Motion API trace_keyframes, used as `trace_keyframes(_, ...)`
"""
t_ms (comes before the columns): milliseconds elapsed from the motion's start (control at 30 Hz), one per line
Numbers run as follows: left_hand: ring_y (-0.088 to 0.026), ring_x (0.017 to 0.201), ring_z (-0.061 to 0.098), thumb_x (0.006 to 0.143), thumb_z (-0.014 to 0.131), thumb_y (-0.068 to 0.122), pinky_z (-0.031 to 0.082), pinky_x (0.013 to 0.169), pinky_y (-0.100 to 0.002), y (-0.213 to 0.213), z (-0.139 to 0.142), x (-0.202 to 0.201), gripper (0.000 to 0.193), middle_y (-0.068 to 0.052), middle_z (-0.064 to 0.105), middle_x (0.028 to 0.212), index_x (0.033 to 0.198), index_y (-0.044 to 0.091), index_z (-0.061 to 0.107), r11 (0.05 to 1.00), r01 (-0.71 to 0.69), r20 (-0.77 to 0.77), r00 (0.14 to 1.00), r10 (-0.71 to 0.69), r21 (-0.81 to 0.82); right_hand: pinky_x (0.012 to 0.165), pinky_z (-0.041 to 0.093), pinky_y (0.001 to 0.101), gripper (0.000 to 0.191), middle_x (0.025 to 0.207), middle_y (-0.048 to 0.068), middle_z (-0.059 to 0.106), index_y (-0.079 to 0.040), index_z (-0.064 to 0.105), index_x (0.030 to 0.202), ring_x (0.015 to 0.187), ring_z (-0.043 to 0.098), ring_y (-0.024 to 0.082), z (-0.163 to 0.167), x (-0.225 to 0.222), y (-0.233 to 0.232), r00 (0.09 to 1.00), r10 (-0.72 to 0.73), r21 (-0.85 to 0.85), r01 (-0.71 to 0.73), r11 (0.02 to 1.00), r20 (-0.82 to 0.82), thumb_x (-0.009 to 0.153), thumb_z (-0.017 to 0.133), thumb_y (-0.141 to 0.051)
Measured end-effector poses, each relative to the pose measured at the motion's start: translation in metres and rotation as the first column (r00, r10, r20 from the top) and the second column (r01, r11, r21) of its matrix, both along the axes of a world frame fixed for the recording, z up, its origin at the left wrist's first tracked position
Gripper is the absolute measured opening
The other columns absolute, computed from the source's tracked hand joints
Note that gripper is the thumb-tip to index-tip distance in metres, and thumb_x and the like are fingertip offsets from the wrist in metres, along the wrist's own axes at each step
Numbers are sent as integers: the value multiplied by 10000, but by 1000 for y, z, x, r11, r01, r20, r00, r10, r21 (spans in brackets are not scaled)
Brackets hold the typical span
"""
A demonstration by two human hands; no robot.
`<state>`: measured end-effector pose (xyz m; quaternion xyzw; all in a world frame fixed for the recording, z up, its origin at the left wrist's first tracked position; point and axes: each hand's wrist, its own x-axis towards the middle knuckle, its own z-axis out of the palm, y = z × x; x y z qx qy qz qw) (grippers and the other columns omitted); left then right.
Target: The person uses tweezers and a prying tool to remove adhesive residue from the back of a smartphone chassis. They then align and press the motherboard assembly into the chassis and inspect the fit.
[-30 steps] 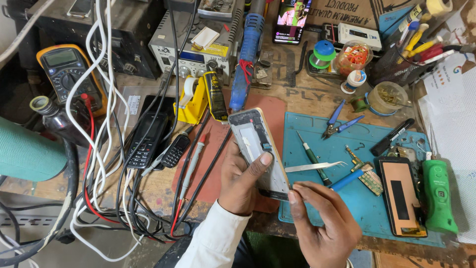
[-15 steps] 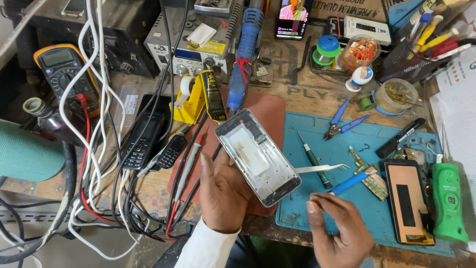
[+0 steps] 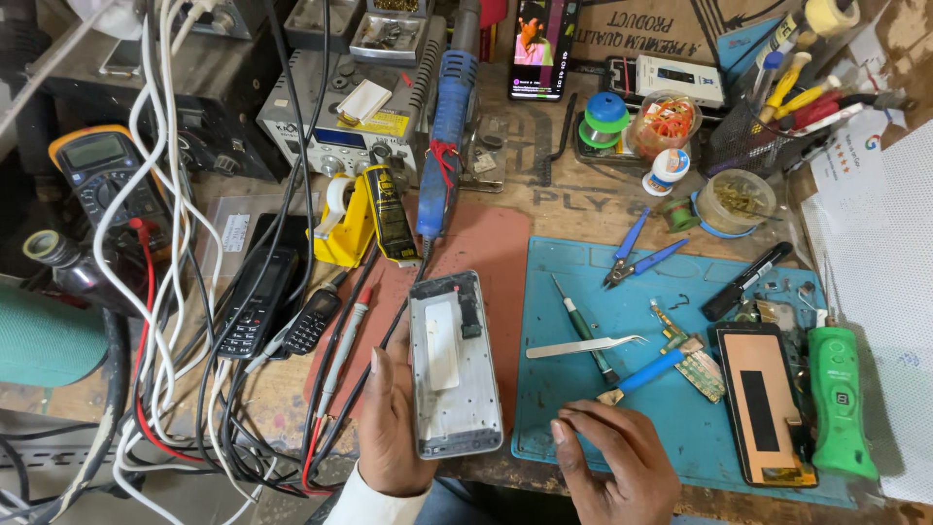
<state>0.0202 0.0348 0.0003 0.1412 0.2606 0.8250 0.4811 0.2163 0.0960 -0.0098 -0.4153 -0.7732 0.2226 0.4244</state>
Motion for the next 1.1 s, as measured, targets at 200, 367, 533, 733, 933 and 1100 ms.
trace_keyframes(200,-325,1274,601,1044,401,533,474,1068,-450,-4,-3,-5,776,-261,524,1486,1554,-46,321,999,21,42,999,-22,32,788,609,336,127,978,98,759,-30,755,922,947,732,212,1,-1,-6,998,-7,58,11,998,-65,842,800,-118)
trace_keyframes(367,-345,1295,581,1049,381,528,469,1087,-466,-7,-3,-4,756,-272,512,1487,1558,-30,333,998,49,47,998,-51,48,771,611,339,99,950,86,765,-49,764,882,936,737,212,0,-3,-4,999,-16,52,19,998,-46,819,807,-111)
trace_keyframes(533,-346,1403,456,1010,383,580,376,1154,-496,-15,-1,0,845,-206,432,1567,1615,1,261,988,-139,6,990,140,-62,795,602,350,114,962,82,763,-49,760,906,955,733,210,-2,-1,-6,1000,1,63,1,998,-27,832,801,-126)
trace_keyframes(733,-365,1538,306,902,535,721,292,1204,-653,-27,1,0,1048,-134,248,1721,1676,122,160,939,-331,-44,941,336,91,791,597,340,102,959,65,763,-72,762,890,967,717,207,-1,-3,-10,1000,-29,58,30,998,-11,827,817,-131)
trace_keyframes(933,-376,1469,410,977,585,568,388,1113,-639,-29,5,-8,935,-145,307,1687,1680,98,186,928,-355,30,935,354,115,807,580,350,125,957,63,763,-61,754,905,953,713,206,8,-6,-10,1000,-15,111,17,994,-15,817,823,-119)
trace_keyframes(1100,-387,1331,539,957,578,193,464,1088,-506,-28,14,-24,721,-269,528,1474,1601,-21,334,949,-279,-255,938,236,-146,799,581,346,127,961,66,764,-57,752,909,955,711,208,9,-6,-9,1000,-9,117,10,993,-6,821,819,-118)
